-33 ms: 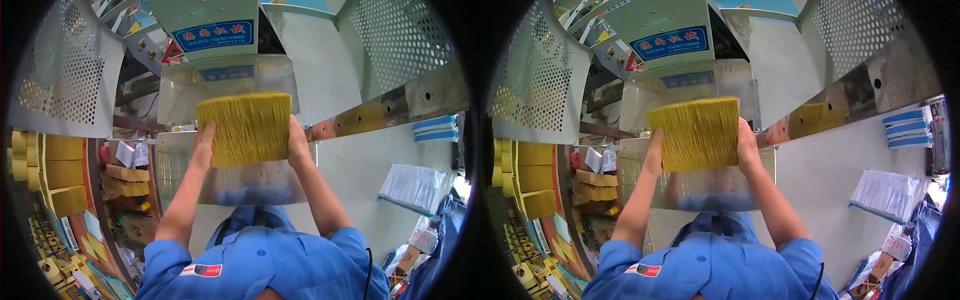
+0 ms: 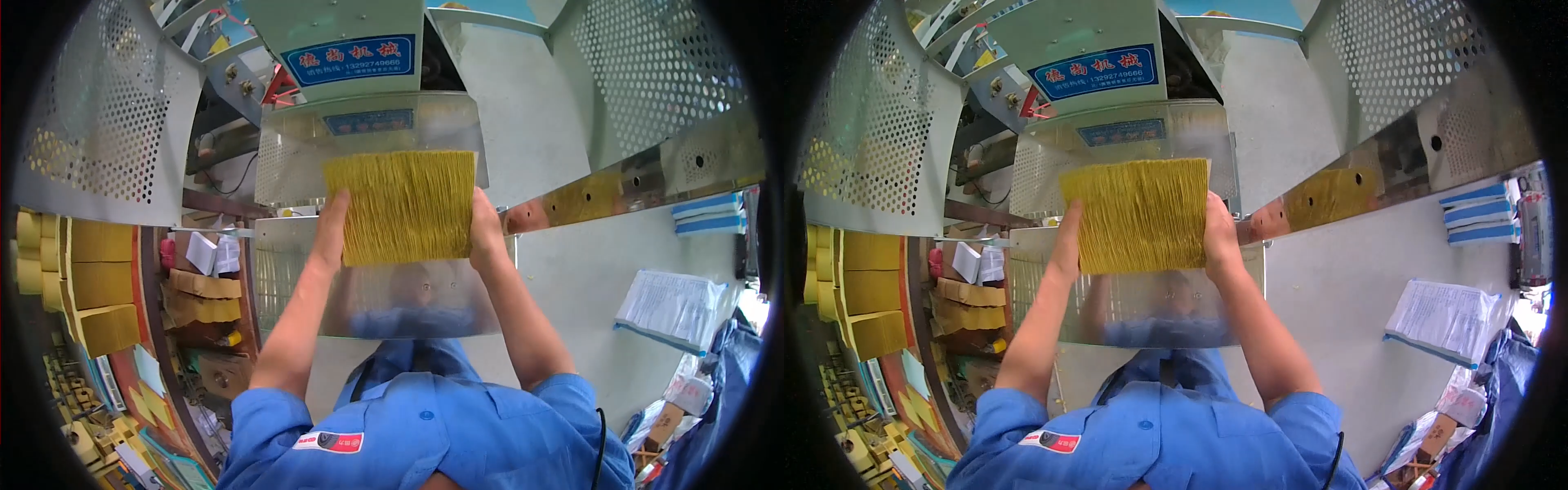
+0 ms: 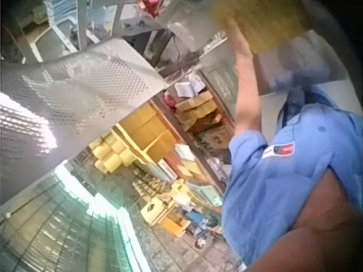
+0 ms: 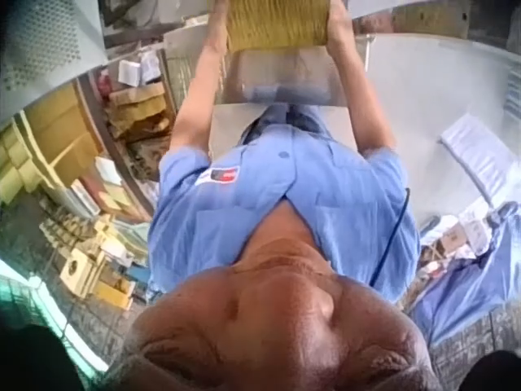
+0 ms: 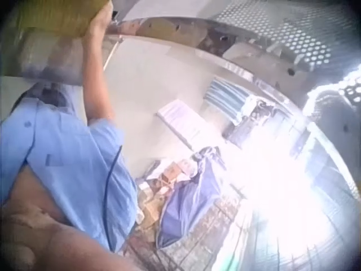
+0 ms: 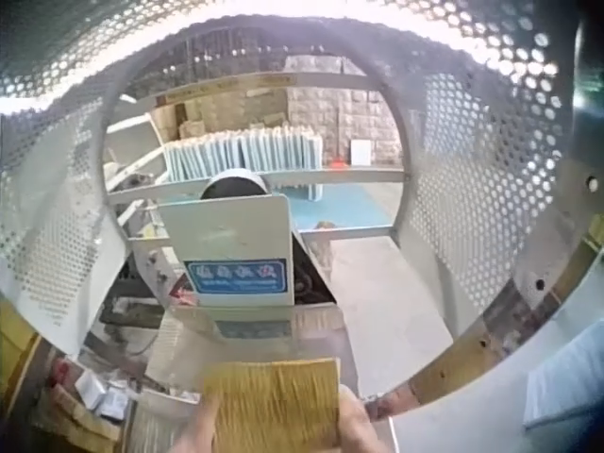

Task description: Stack, weigh, and bundle embossed yellow paper sheets using a banding machine.

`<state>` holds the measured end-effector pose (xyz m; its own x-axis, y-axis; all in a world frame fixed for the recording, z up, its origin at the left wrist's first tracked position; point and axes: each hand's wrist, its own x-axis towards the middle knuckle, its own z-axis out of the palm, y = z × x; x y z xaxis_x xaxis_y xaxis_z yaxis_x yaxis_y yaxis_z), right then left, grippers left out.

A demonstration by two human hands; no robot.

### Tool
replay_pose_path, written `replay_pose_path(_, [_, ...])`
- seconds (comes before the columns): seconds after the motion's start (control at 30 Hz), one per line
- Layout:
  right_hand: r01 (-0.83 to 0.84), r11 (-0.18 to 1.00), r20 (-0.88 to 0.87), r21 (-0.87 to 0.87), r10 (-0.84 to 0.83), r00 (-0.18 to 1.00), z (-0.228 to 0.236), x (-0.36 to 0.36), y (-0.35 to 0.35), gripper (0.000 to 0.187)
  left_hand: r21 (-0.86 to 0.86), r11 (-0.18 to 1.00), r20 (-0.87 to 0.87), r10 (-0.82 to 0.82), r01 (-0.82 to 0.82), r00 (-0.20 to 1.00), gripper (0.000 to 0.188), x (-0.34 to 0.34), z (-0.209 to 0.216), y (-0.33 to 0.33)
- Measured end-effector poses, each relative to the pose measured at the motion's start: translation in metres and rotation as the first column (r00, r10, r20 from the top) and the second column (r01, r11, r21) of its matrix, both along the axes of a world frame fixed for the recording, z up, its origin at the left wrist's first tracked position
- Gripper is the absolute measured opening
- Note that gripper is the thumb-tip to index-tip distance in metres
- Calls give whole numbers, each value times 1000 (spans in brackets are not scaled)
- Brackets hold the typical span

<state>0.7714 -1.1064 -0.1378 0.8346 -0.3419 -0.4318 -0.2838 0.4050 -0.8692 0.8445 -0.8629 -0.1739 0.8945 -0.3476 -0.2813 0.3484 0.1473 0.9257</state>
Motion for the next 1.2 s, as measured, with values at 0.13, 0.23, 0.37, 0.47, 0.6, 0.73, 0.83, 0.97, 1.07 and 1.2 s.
replay_pose_path(0.13, [-25, 991, 34, 129, 21, 999, -12, 8, -17, 46, -5, 986, -168, -165, 167, 972, 52, 32, 12, -20])
replay_pose_path(0.23, [-91, 988, -3, 121, 92, 996, -21, 6, -30, 47, -55, 970, -206, -242, 236, 948, 49, 33, 10, -20])
replay_pose_path(0.37, [-56, 995, -11, 81, 57, 998, -31, -2, -28, 48, 116, 972, -99, -195, 206, 976, 48, 21, 0, -17])
replay_pose_path(0.47, [-90, 996, -11, 13, 90, 996, -32, -5, -30, 48, 185, 957, -35, -220, 223, 975, 49, 22, 0, -14])
replay_pose_path(0.6, [-61, 994, 34, 96, 58, 998, -29, -6, -29, 51, -66, 991, 79, -109, 114, 991, 54, 9, 9, -23])
replay_pose_path(0.73, [-132, 988, 287, 78, 104, 952, -29, -13, -22, 57, -322, 943, -79, -115, 83, 990, 57, 0, 14, -16])
replay_pose_path(0.83, [-125, 991, 287, 45, 107, 952, -40, -18, -24, 57, -361, 932, -62, -69, 42, 996, 58, -8, 14, -19])
replay_pose_path(0.97, [-112, 993, 292, 45, 95, 952, -38, -19, -17, 58, -335, 942, -33, -34, 21, 999, 57, -11, 6, -29])
replay_pose_path(1.07, [-132, 990, 298, 43, 113, 948, -40, -18, -18, 57, -330, 944, -37, -29, 15, 999, 55, -10, -5, -27])
replay_pose_path(1.2, [-124, 991, 338, 57, 98, 936, -45, -21, -25, 60, -324, 945, -74, -69, 41, 995, 51, -11, -2, -33])
